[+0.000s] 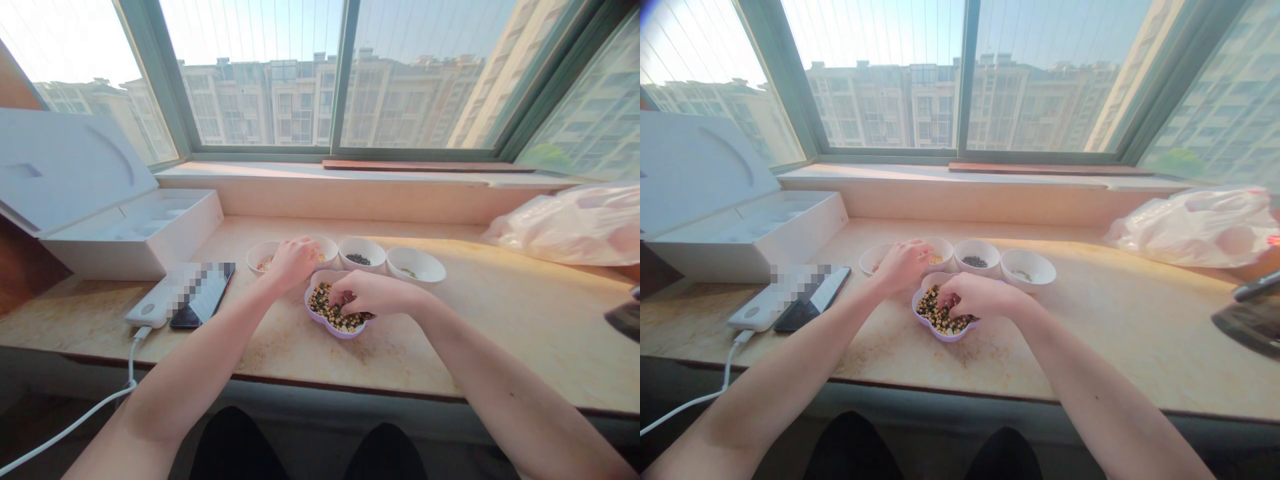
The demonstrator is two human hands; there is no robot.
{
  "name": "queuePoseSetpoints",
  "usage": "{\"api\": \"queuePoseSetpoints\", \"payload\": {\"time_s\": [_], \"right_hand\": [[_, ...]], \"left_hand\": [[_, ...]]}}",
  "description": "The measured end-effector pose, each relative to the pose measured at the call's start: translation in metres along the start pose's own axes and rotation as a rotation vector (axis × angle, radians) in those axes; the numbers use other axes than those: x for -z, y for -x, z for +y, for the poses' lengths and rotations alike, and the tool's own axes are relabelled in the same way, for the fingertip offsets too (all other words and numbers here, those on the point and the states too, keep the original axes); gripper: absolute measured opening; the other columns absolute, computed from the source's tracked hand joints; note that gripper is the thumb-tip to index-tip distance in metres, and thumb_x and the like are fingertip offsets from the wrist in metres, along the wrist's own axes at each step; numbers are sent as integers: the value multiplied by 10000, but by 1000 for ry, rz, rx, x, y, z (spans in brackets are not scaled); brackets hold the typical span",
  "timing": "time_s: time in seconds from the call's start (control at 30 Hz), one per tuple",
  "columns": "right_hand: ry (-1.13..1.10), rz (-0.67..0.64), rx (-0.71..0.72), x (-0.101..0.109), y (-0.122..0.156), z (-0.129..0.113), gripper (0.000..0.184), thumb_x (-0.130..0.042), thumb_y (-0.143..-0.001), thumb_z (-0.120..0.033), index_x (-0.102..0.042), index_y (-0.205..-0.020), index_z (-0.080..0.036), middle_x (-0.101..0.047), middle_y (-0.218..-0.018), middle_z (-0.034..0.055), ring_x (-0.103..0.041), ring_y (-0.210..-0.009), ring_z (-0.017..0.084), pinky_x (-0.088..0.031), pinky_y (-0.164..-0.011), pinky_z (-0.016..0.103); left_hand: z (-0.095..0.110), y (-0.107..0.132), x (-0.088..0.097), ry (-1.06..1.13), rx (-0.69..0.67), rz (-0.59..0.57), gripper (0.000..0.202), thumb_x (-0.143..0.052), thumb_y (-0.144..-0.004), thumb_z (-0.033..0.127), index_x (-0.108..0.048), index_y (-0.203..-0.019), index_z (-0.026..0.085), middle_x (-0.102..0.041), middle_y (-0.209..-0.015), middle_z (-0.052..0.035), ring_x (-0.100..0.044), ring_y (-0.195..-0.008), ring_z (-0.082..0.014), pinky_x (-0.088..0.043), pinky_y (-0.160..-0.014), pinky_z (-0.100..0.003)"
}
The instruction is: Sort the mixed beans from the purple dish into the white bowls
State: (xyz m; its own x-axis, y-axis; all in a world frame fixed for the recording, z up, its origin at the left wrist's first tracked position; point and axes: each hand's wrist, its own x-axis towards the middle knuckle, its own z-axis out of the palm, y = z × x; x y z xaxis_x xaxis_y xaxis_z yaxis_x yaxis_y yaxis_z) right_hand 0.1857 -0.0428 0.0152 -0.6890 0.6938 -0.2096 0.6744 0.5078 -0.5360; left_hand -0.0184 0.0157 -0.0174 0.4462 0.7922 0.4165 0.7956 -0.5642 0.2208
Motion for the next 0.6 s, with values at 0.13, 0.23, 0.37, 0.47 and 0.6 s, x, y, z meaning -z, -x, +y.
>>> {"api": "queuePoseSetpoints", "payload": {"time_s": [0.13,0.23,0.37,0.47,0.6], "right_hand": [[-40,31,10,0,-3,10,292,-647,-765,-134,-812,-993,-212,-802,-937,17,-724,-828,208,-523,-687,276],[-55,51,48,0,-4,16,268,-638,-834,-178,-816,-1029,-223,-816,-1055,22,-742,-953,220,-546,-840,302],[-98,95,83,1,-5,18,209,-631,-894,-236,-787,-1031,-216,-808,-1060,35,-733,-984,219,-544,-895,316],[-209,191,58,1,-6,22,213,-636,-902,-241,-731,-1089,-212,-803,-1018,49,-735,-973,218,-556,-881,332],[-210,472,-18,5,-7,29,153,-659,-883,-252,-712,-1014,-194,-788,-945,65,-728,-879,207,-550,-794,320]], "left_hand": [[2,0,2,34,-38,-7,278,-515,-989,185,-778,-1080,189,-761,-1105,-85,-702,-1003,-231,-502,-904,-345],[4,1,4,54,-67,-30,246,-535,-980,183,-778,-1013,181,-759,-1065,-83,-703,-943,-220,-518,-857,-326],[7,2,7,98,-68,-26,248,-539,-972,155,-772,-1051,186,-759,-1084,-78,-706,-957,-213,-534,-890,-324],[11,3,9,171,-52,-5,247,-534,-983,166,-756,-1088,186,-759,-1118,-77,-706,-976,-205,-543,-926,-332],[17,5,12,236,-42,9,187,-548,-958,135,-714,-1029,182,-761,-1038,-66,-693,-910,-183,-549,-867,-314]]}}
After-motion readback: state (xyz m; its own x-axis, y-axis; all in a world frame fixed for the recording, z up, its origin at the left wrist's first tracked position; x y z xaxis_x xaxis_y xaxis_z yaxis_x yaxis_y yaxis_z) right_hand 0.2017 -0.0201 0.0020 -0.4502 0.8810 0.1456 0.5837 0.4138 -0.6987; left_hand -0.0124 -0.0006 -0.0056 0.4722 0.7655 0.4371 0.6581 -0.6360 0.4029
